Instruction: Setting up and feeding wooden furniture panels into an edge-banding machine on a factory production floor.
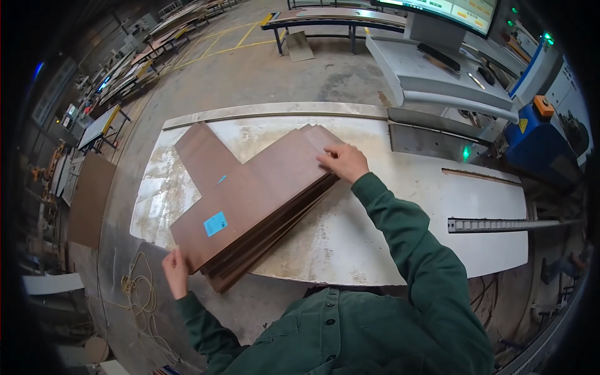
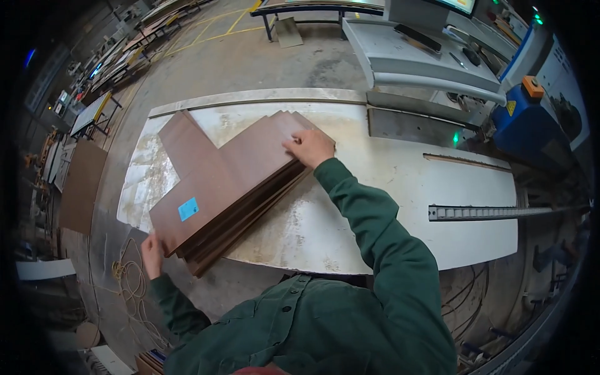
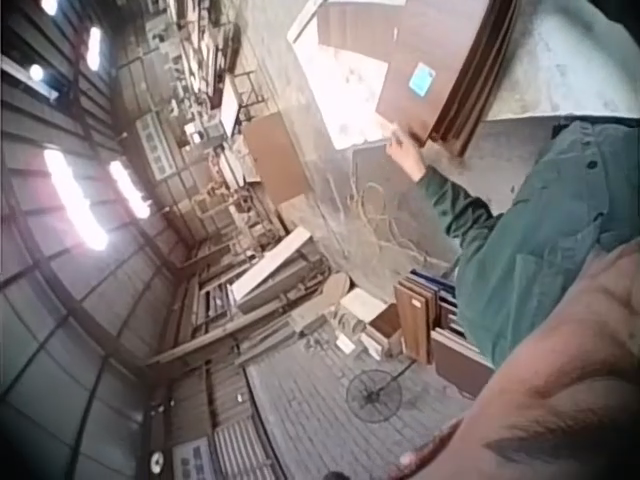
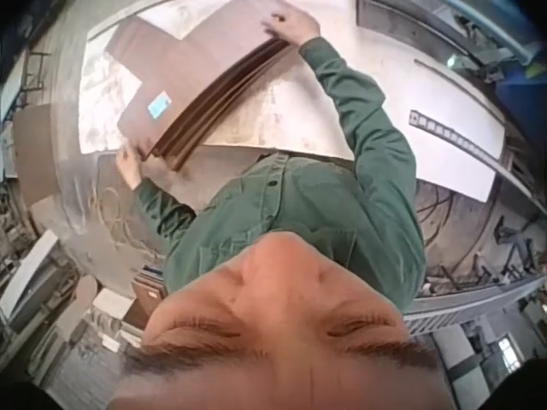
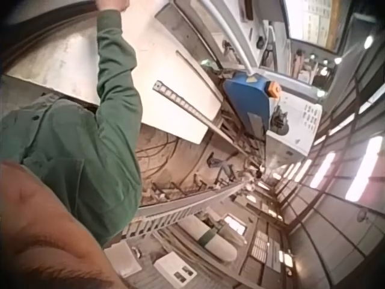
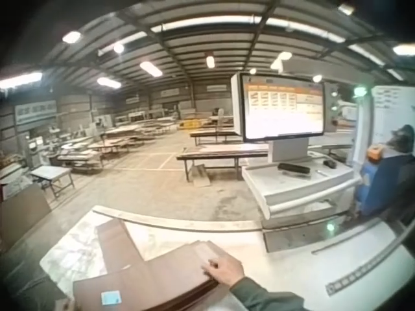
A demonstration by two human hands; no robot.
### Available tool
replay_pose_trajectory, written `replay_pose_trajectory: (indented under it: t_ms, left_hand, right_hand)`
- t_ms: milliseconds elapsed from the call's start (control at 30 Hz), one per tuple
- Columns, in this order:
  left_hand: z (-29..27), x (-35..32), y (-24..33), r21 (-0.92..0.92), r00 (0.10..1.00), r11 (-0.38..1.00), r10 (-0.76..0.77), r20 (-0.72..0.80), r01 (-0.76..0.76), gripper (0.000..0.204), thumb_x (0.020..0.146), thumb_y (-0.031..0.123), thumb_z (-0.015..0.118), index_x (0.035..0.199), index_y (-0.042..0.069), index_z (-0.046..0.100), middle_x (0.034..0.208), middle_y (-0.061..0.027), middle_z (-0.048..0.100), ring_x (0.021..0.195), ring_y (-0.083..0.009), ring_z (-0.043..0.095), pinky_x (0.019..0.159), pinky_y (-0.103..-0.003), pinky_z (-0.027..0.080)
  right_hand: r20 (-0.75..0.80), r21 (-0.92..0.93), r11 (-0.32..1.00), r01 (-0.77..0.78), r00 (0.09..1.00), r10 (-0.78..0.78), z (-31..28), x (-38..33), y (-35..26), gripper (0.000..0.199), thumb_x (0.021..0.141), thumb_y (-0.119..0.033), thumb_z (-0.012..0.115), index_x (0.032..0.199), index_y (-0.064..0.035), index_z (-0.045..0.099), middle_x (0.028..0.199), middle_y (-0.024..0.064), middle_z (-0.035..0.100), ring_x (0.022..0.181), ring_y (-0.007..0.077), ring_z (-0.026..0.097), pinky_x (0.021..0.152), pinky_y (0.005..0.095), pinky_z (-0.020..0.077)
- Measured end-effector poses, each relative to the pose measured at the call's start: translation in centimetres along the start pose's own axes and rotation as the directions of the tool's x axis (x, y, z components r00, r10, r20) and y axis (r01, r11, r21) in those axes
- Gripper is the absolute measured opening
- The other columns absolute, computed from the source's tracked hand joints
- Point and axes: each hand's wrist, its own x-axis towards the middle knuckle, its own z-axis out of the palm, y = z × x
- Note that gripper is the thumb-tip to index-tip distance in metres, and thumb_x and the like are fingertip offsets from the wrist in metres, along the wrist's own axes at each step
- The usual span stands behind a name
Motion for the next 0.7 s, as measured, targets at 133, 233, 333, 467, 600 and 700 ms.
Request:
replay_pose_trajectory:
  t_ms: [133, 233, 333, 467, 600, 700]
  left_hand:
    - [4.8, -2.3, 3.6, -0.175, 0.951, 0.982, 0.019, -0.308, -0.077, 0.037, 0.081, 0.023, 0.058, 0.105, -0.005, 0.055, 0.095, -0.0147, 0.050, 0.076, -0.0188, 0.052, 0.070, -0.028, 0.043]
    - [4.5, -3.3, 3.3, -0.458, 0.933, 0.883, -0.078, -0.353, -0.100, 0.036, 0.078, 0.016, 0.062, 0.105, -0.006, 0.054, 0.090, -0.0094, 0.054, 0.075, -0.0119, 0.053, 0.067, -0.023, 0.043]
    - [3.8, -4.3, 4.9, -0.630, 0.959, 0.777, -0.163, -0.230, -0.019, 0.034, 0.078, 0.013, 0.063, 0.104, -0.007, 0.055, 0.085, -0.0060, 0.058, 0.073, -0.0108, 0.054, 0.065, -0.021, 0.044]
    - [3.4, -6.3, 4.5, -0.739, 0.958, 0.669, -0.254, -0.132, 0.076, 0.028, 0.078, 0.009, 0.062, 0.100, -0.006, 0.056, 0.086, -0.0053, 0.059, 0.073, -0.0100, 0.055, 0.064, -0.020, 0.043]
    - [4.2, -10.6, 5.5, -0.842, 0.966, 0.523, -0.257, -0.011, 0.129, 0.024, 0.080, 0.004, 0.057, 0.101, -0.006, 0.052, 0.089, -0.0078, 0.058, 0.078, -0.0128, 0.057, 0.067, -0.022, 0.046]
    - [4.3, -14.9, 7.3, -0.874, 0.970, 0.440, -0.212, 0.120, 0.204, 0.025, 0.081, 0.001, 0.054, 0.104, -0.006, 0.050, 0.093, -0.0091, 0.058, 0.082, -0.0137, 0.057, 0.071, -0.022, 0.047]
  right_hand:
    - [-0.027, -0.051, 0.997, 0.061, 0.998, -0.063, 2.2, -0.6, 3.5, 0.029, 0.069, -0.027, 0.063, 0.089, -0.0056, 0.064, 0.078, 0.0146, 0.062, 0.076, 0.0239, 0.059, 0.069, 0.0313, 0.0455]
    - [-0.113, 0.246, 0.969, 0.028, 0.994, 0.000, 3.1, -1.5, 3.6, 0.028, 0.069, -0.010, 0.066, 0.093, 0.0033, 0.061, 0.083, 0.0117, 0.063, 0.076, 0.0162, 0.059, 0.069, 0.0262, 0.0463]
    - [-0.078, 0.388, 0.921, -0.026, 0.995, 0.061, 2.6, -2.4, 4.3, 0.026, 0.071, -0.009, 0.064, 0.094, 0.0018, 0.062, 0.084, 0.0093, 0.063, 0.075, 0.0161, 0.059, 0.068, 0.0264, 0.0472]
    - [0.137, 0.763, 0.558, -0.326, 0.925, 0.354, 1.7, -5.3, 4.8, 0.022, 0.075, -0.007, 0.061, 0.097, -0.0016, 0.060, 0.085, 0.0061, 0.061, 0.074, 0.0146, 0.058, 0.068, 0.0268, 0.0489]
    - [0.189, 0.936, 0.219, -0.277, 0.916, 0.353, -1.7, -9.7, 7.1, 0.023, 0.079, -0.006, 0.057, 0.100, 0.0008, 0.055, 0.090, 0.0065, 0.059, 0.077, 0.0154, 0.059, 0.072, 0.0292, 0.0507]
    - [0.091, 0.953, 0.240, -0.186, 0.929, 0.358, -6.1, -13.9, 9.2, 0.023, 0.080, -0.005, 0.055, 0.102, 0.0021, 0.054, 0.090, 0.0081, 0.059, 0.079, 0.0166, 0.059, 0.074, 0.0297, 0.0507]
